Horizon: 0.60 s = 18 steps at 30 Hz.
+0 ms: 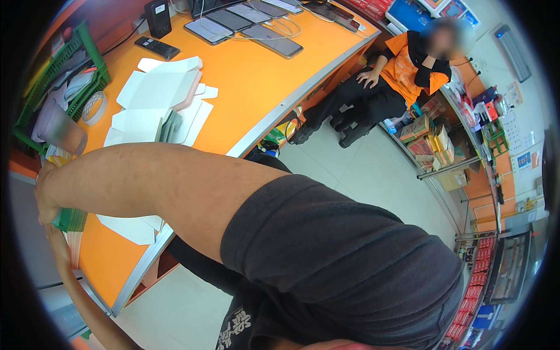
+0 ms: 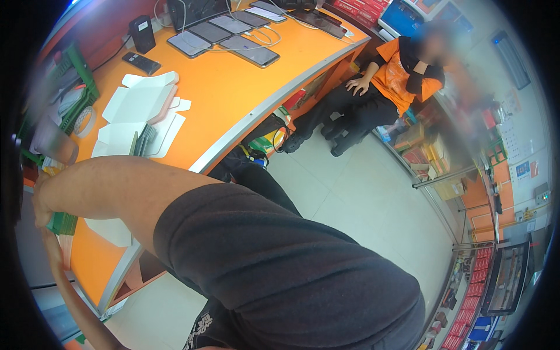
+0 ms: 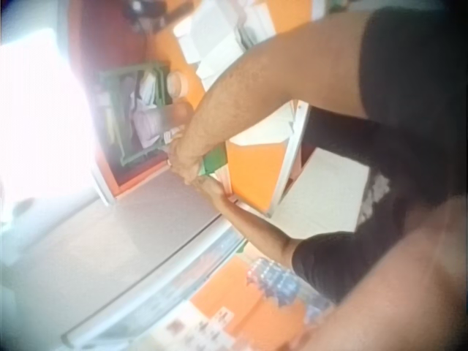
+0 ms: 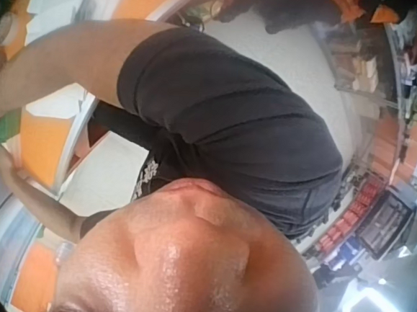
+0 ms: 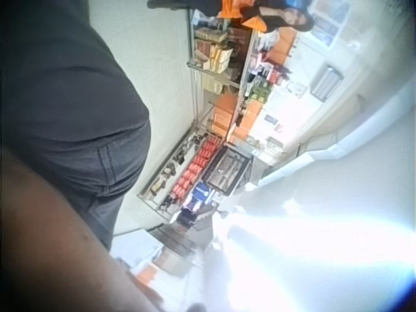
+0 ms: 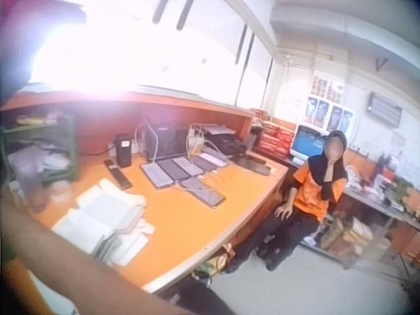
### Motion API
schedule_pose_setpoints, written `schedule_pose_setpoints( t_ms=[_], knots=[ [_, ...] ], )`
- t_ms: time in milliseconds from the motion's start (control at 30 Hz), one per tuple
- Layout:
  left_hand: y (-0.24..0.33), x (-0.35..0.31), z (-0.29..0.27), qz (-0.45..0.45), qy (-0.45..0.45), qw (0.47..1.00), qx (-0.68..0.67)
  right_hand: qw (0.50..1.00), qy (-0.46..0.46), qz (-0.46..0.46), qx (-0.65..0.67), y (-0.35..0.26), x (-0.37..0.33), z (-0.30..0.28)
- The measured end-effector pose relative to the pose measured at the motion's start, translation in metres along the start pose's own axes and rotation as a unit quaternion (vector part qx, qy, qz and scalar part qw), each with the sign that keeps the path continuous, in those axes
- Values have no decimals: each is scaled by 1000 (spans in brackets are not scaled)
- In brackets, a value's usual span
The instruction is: The person assembles small paper packs by folding white sheets around green and yellow rectangular inserts. They repeatedly pick up a sheet, wrap it around the insert, and fold the edges to form a neat packet. The process is performed one at a time on an orange desk, with finished packs stacked to the side.
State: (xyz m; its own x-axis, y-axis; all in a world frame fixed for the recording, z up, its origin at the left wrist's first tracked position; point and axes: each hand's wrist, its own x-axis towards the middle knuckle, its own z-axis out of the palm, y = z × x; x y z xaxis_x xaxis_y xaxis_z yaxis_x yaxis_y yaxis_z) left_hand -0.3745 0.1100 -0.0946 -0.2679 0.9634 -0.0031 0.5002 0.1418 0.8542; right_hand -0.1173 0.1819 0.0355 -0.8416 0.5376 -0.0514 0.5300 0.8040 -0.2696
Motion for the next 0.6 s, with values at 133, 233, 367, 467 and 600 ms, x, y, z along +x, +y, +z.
schedule_pose_setpoints(
  t_ms=[133,233,367,467,600],
  knots=[
    [-2,6,2,15,-2,999,30,1000,5,13,-5,3,10,5],
    [-3,6,-6,33,9,997,63,999,19,26,-15,-3,25,7],
    [-25,-22,-26,58,51,985,153,998,18,-5,68,-20,-15,1],
    [10,-6,3,112,47,963,242,998,41,6,38,3,-7,-1],
    [62,-35,38,167,96,914,358,997,77,0,8,-1,-26,-9]
  ],
)
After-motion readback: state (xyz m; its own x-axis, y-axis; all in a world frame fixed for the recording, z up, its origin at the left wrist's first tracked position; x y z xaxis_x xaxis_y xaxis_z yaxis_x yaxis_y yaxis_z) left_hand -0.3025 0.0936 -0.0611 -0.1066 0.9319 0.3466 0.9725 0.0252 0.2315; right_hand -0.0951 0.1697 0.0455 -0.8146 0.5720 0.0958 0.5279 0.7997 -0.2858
